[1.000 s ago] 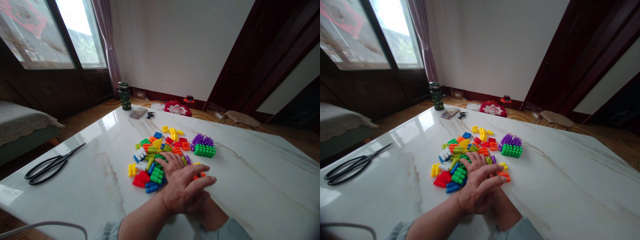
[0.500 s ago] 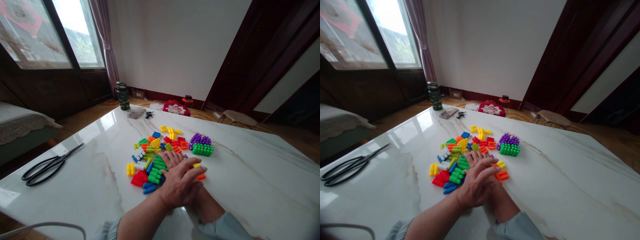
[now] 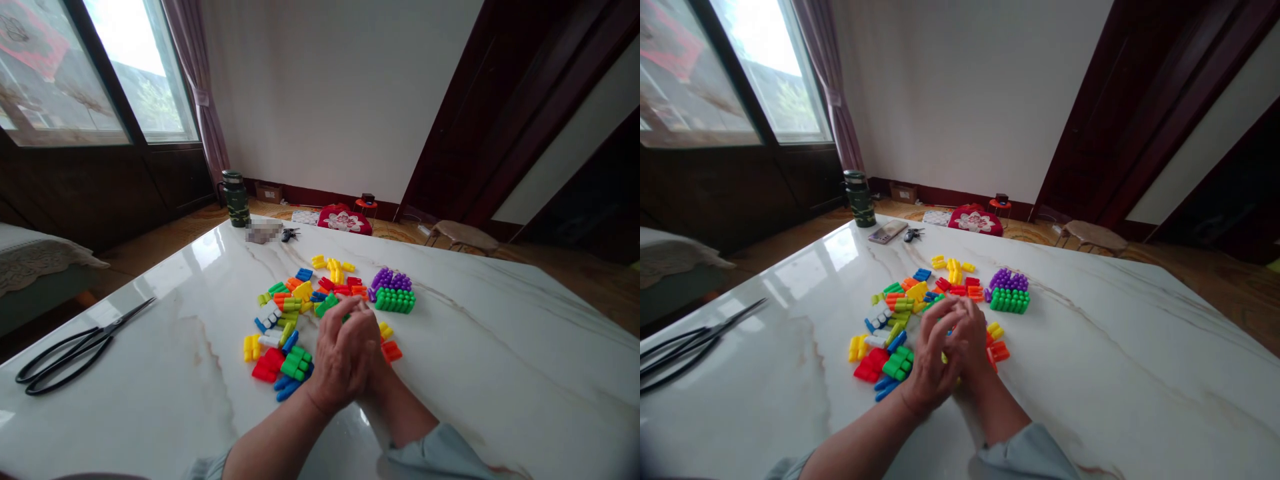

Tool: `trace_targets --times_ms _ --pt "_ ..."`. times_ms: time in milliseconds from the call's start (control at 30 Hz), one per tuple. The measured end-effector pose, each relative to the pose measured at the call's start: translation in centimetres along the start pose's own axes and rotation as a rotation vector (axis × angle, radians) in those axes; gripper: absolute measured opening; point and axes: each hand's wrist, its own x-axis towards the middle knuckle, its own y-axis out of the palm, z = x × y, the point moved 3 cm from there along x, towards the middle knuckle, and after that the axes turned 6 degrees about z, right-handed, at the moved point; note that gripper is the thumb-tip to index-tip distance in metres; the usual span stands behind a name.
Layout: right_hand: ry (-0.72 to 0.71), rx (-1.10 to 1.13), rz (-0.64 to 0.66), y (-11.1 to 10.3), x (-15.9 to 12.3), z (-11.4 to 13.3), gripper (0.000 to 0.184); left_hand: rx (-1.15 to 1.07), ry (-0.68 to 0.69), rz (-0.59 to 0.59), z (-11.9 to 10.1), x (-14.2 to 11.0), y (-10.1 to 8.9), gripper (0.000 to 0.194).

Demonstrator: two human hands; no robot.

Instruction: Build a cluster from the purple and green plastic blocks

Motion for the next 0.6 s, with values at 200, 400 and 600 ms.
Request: trace_targets --times_ms 200,400,600 --pt "0.331 0.746 -0.237 -2.4 0.7 0.7 0.041 -0.155 -0.341 -0.279 2.7 -0.3 0.5 0.053" --pt "0.477 1.010 -0.093 -1.7 0.2 1.1 0.038 -0.610 -0.549 -0.131 4.1 -0.2 2.3 0.053" --pt "0.365 0.786 -0.231 -2.3 -0.1 0.4 0.029 -0.775 -0.601 -0.104 4.6 -0.6 2.8 0.047"
